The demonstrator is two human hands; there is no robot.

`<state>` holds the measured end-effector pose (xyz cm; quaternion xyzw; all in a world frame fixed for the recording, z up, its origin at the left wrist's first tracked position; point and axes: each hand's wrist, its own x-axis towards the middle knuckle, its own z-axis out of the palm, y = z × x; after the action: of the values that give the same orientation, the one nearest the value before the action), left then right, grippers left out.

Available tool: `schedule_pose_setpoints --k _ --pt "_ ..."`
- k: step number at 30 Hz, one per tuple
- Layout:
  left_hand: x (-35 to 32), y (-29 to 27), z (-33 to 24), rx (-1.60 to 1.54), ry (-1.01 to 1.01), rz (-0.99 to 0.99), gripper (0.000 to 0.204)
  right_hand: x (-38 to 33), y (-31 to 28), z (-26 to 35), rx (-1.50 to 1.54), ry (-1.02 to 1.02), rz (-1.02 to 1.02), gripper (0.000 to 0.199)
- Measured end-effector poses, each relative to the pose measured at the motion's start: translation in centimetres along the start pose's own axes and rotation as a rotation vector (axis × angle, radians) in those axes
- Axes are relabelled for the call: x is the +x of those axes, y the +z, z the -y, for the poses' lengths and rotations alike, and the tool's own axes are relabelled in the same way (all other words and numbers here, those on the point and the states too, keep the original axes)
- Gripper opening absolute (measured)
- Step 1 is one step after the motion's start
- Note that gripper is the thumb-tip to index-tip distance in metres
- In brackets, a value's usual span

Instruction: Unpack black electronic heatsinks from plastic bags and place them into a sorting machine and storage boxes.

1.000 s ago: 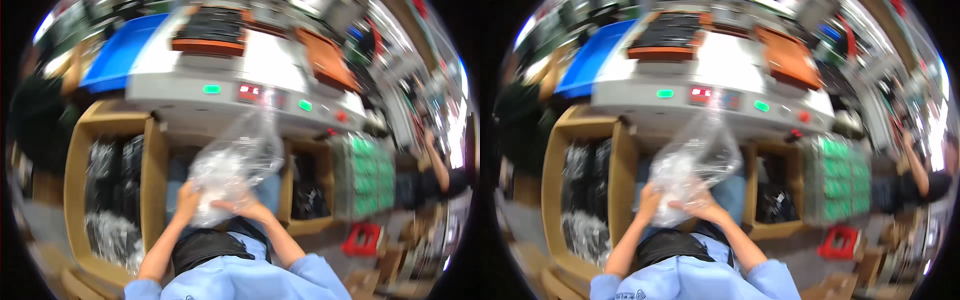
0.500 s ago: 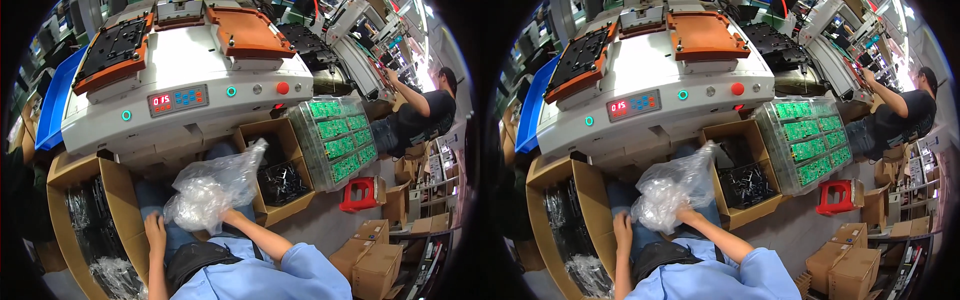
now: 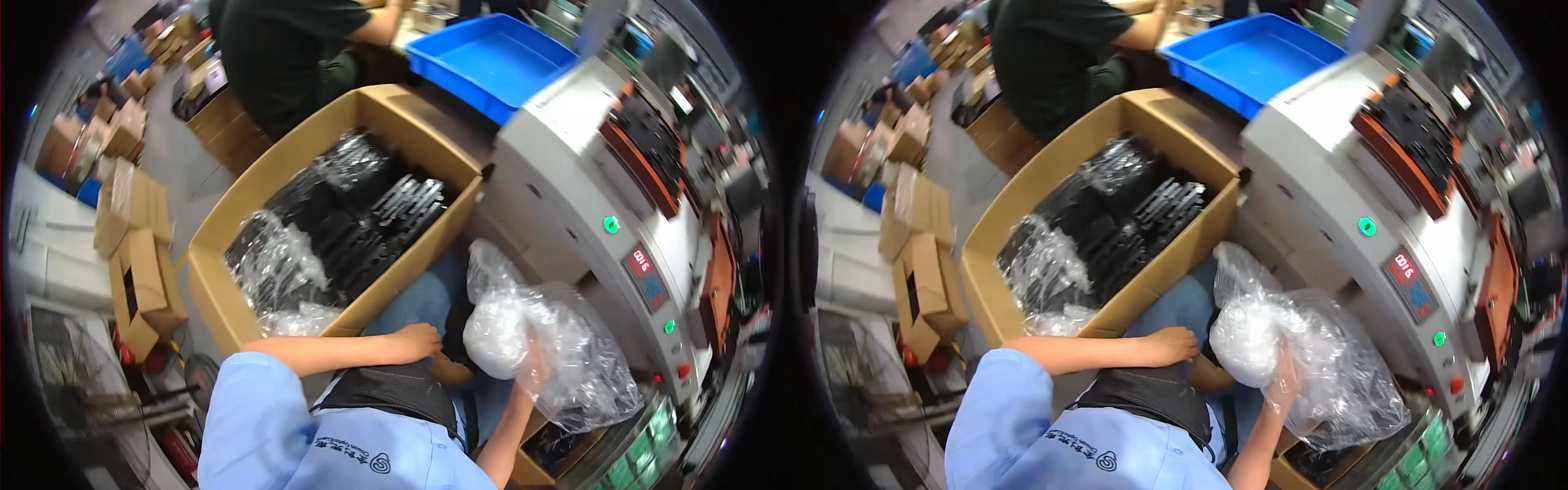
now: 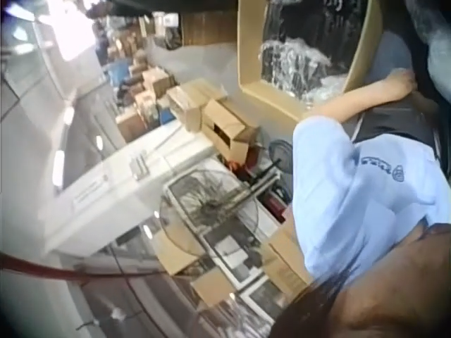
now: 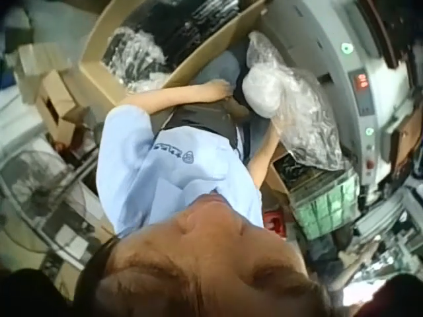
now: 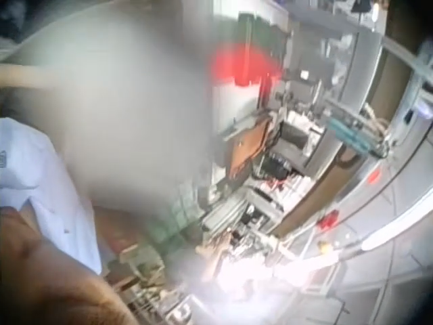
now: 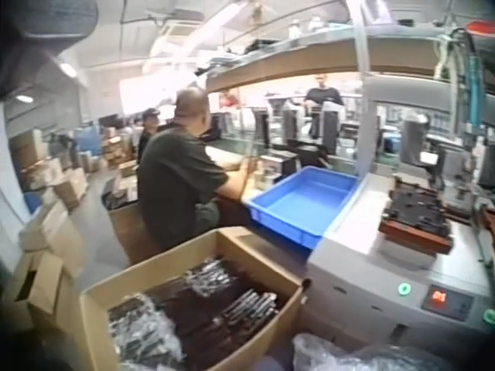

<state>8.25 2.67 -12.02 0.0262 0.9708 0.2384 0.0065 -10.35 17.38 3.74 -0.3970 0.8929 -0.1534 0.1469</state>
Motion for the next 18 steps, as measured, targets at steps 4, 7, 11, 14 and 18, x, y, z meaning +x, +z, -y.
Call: schedule_pose_setpoints --k 4,7,11,14,18 --pt "-0.8 0.1 -0.7 0.017 -0.095 0.035 0.019 4.0 4.3 -1.0 0.516 -0.035 -0.276 0.035" --pt "-1.1 0.0 -0.3 -0.021 -0.06 0.115 0.015 6.6 12.9 9.3 0.388 -0.302 0.038 0.031" --pt "-0.2 -1.8 -1.0 -0.14 -0.176 0.083 0.018 1.4 22.7 8.5 0.192 -0.611 0.425 0.028" --pt "-1.2 -1.7 -1.1 -0.281 -0.216 -0.04 0.02 0.6 21.2 18.7 0.035 -0.93 0.778 0.029" --pt "-2.8 -2.8 -1.5 -0.426 -0.3 -0.103 0.029 -0.7 17.9 24.0 0.142 -1.209 0.76 0.02"
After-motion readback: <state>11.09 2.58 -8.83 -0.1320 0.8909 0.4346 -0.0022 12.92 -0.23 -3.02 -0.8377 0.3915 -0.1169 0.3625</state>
